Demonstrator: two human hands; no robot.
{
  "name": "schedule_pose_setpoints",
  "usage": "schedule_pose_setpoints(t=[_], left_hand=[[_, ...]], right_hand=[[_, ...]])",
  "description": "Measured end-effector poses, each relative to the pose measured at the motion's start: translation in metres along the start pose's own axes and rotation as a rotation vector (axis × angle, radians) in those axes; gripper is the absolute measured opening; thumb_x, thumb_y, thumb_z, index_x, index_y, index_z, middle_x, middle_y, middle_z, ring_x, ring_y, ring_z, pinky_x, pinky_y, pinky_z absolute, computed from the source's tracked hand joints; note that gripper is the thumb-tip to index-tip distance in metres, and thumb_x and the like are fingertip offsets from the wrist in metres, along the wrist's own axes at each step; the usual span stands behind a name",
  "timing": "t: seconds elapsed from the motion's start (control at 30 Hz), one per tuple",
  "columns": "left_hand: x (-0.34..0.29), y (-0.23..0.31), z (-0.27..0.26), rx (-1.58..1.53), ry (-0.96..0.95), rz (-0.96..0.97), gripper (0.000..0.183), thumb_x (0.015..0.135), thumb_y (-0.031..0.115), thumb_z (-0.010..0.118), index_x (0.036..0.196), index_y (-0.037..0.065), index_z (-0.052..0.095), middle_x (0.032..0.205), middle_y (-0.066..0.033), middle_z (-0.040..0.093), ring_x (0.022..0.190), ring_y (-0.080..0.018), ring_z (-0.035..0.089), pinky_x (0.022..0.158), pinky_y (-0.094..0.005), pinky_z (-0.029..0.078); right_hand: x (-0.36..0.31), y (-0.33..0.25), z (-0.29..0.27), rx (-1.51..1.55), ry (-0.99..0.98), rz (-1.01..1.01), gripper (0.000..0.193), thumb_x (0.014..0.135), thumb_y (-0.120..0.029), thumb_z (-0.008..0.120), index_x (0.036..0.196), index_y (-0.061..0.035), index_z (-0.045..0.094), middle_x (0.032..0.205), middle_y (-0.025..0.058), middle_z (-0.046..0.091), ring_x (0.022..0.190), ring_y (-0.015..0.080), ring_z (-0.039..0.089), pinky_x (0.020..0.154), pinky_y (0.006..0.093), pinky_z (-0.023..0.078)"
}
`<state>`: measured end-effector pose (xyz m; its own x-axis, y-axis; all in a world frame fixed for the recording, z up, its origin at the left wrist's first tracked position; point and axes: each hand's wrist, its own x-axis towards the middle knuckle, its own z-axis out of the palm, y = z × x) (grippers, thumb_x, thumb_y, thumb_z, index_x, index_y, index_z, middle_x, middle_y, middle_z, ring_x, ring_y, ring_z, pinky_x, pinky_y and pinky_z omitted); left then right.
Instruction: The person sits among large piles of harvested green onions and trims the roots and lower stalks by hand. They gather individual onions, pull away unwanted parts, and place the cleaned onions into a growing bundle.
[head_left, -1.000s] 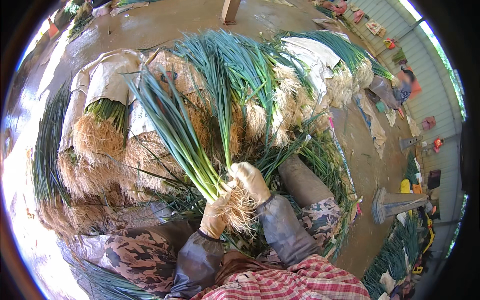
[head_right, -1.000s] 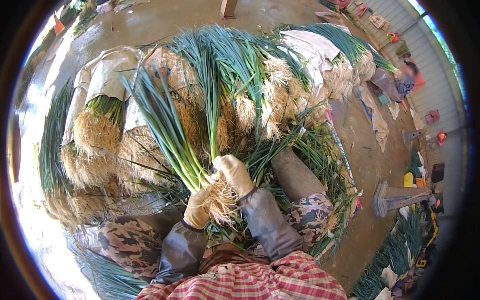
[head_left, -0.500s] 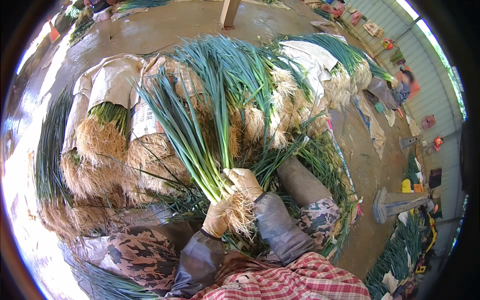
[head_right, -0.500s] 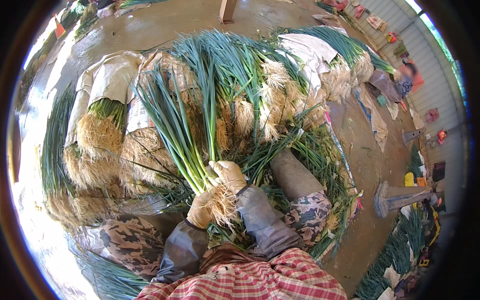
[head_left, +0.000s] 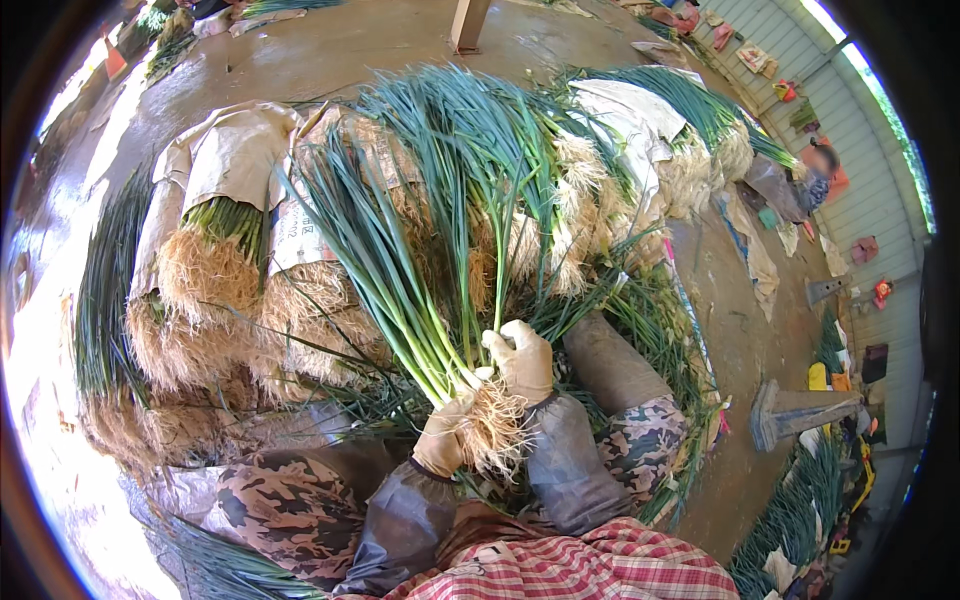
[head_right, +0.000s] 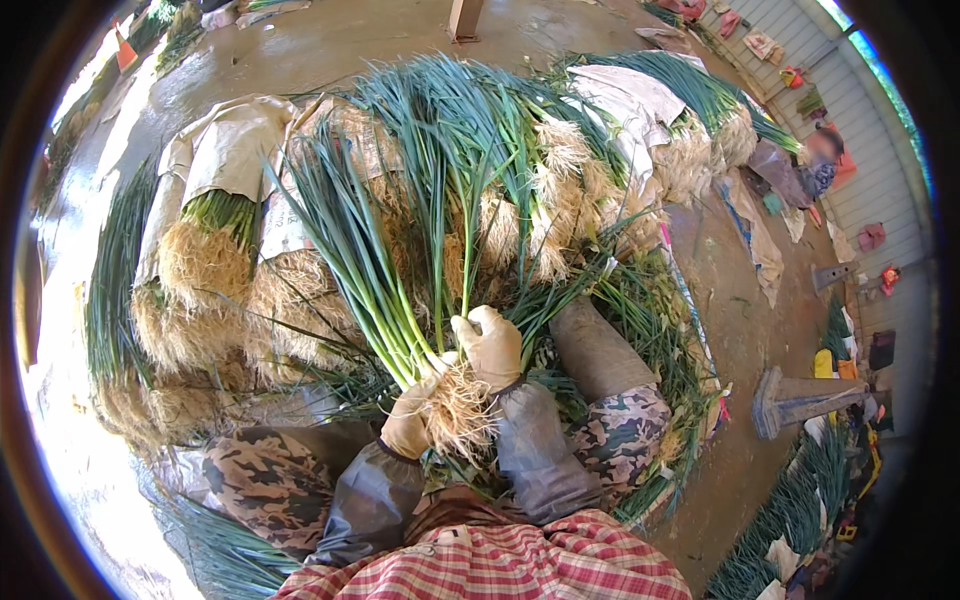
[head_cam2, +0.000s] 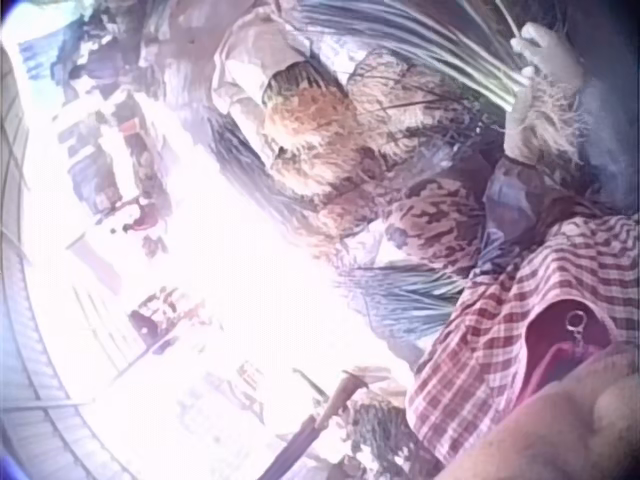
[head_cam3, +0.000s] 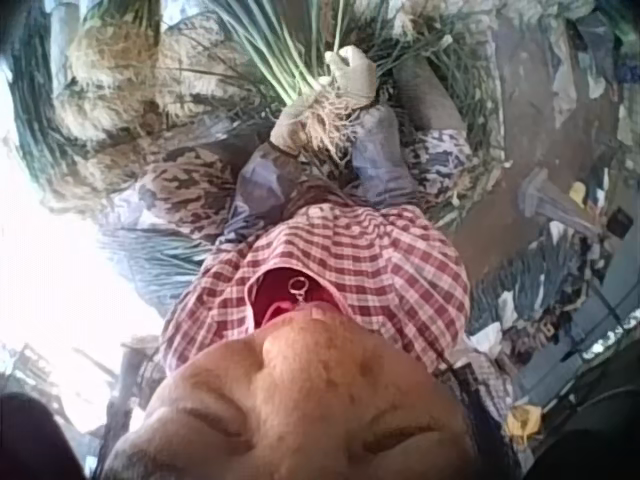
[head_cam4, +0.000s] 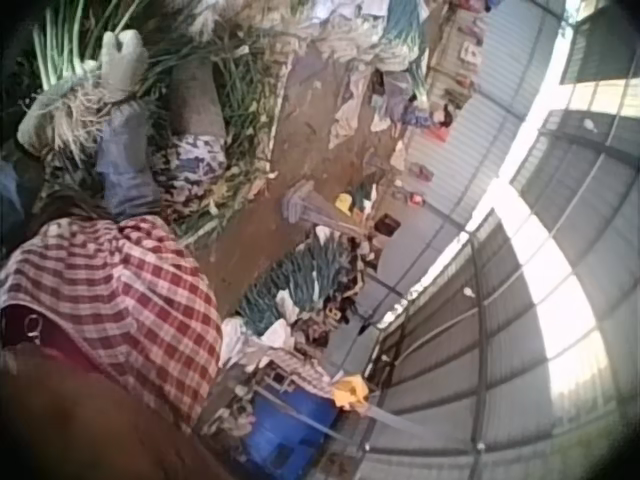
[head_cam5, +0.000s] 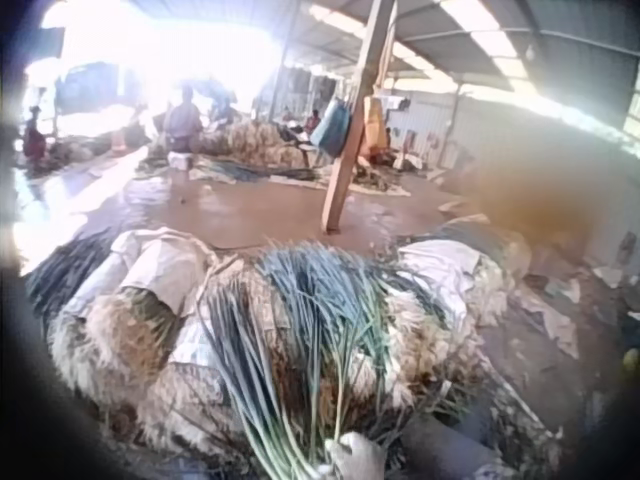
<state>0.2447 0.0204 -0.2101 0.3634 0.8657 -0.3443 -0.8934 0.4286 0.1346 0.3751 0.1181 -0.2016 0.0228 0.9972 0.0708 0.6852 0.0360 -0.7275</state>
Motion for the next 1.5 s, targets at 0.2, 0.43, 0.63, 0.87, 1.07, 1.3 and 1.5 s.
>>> schedule_pose_setpoints(t=[0.2,0.43,0.63,0.87,1.07,1.3,1.5], left_hand=[[0.009,-0.010,-0.020,0.087,0.063,-0.103,0.041,0.092,0.017,0.056,0.127,-0.003,0.047,0.109,-0.0153,0.062,0.098,-0.0280,0.063,0.085,-0.0430,0.053],[-0.005,-0.002,0.012,-0.234,-0.141,-0.004,0.054,0.088,0.025,0.062,0.131,-0.002,0.043,0.119,-0.0152,0.058,0.099,-0.0245,0.060,0.084,-0.0390,0.052],[-0.002,-0.008,0.009,-0.245,-0.169,0.085,0.054,0.089,0.026,0.060,0.133,-0.001,0.043,0.122,-0.0183,0.056,0.100,-0.0261,0.060,0.086,-0.0396,0.052],[0.000,-0.010,-0.005,-0.311,-0.236,0.007,0.052,0.090,0.025,0.059,0.132,-0.002,0.044,0.120,-0.0187,0.058,0.098,-0.0267,0.061,0.083,-0.0401,0.053],[-0.002,-0.006,0.002,-0.170,-0.093,-0.029,0.050,0.089,0.028,0.059,0.130,0.000,0.047,0.125,-0.0178,0.056,0.097,-0.0260,0.060,0.082,-0.0396,0.052],[-0.001,-0.010,0.013,-0.238,-0.074,0.046,0.049,0.089,0.026,0.060,0.127,-0.002,0.047,0.115,-0.0170,0.060,0.099,-0.0276,0.061,0.086,-0.0410,0.053],[-0.003,-0.007,0.004,-0.325,-0.122,0.041,0.050,0.087,0.032,0.061,0.128,0.007,0.047,0.110,-0.0124,0.058,0.094,-0.0255,0.058,0.079,-0.0410,0.052]], right_hand=[[0.024,-0.007,-0.017,0.659,-0.637,0.388,0.027,0.089,-0.031,0.063,0.091,-0.0051,0.069,0.068,-0.0009,0.060,0.057,0.0070,0.050,0.049,0.0199,0.039],[-0.005,-0.026,-0.008,0.691,-0.187,0.291,0.035,0.097,-0.027,0.049,0.083,-0.0020,0.069,0.062,0.0021,0.060,0.046,0.0066,0.045,0.044,0.0224,0.037],[-0.065,-0.025,-0.063,0.718,0.119,-0.029,0.029,0.097,-0.021,0.046,0.081,-0.0009,0.058,0.065,0.0038,0.059,0.048,0.0069,0.049,0.043,0.0200,0.038],[0.003,-0.021,-0.038,0.565,-0.671,0.521,0.052,0.099,-0.046,0.039,0.114,-0.0017,0.062,0.057,-0.0054,0.045,0.047,0.0035,0.036,0.041,0.0166,0.031],[0.005,0.007,0.016,1.168,-0.469,0.588,0.039,0.098,-0.033,0.049,0.104,0.0029,0.061,0.059,-0.0011,0.050,0.044,0.0061,0.040,0.041,0.0232,0.037],[-0.043,-0.012,-0.038,0.273,-0.110,0.077,0.023,0.092,-0.019,0.057,0.085,0.0010,0.064,0.071,0.0110,0.066,0.054,0.0117,0.057,0.047,0.0280,0.048],[-0.041,-0.008,-0.100,0.765,0.026,0.296,0.044,0.097,-0.044,0.045,0.099,-0.0028,0.061,0.097,0.0153,0.068,0.073,0.0178,0.067,0.066,0.0332,0.056]])
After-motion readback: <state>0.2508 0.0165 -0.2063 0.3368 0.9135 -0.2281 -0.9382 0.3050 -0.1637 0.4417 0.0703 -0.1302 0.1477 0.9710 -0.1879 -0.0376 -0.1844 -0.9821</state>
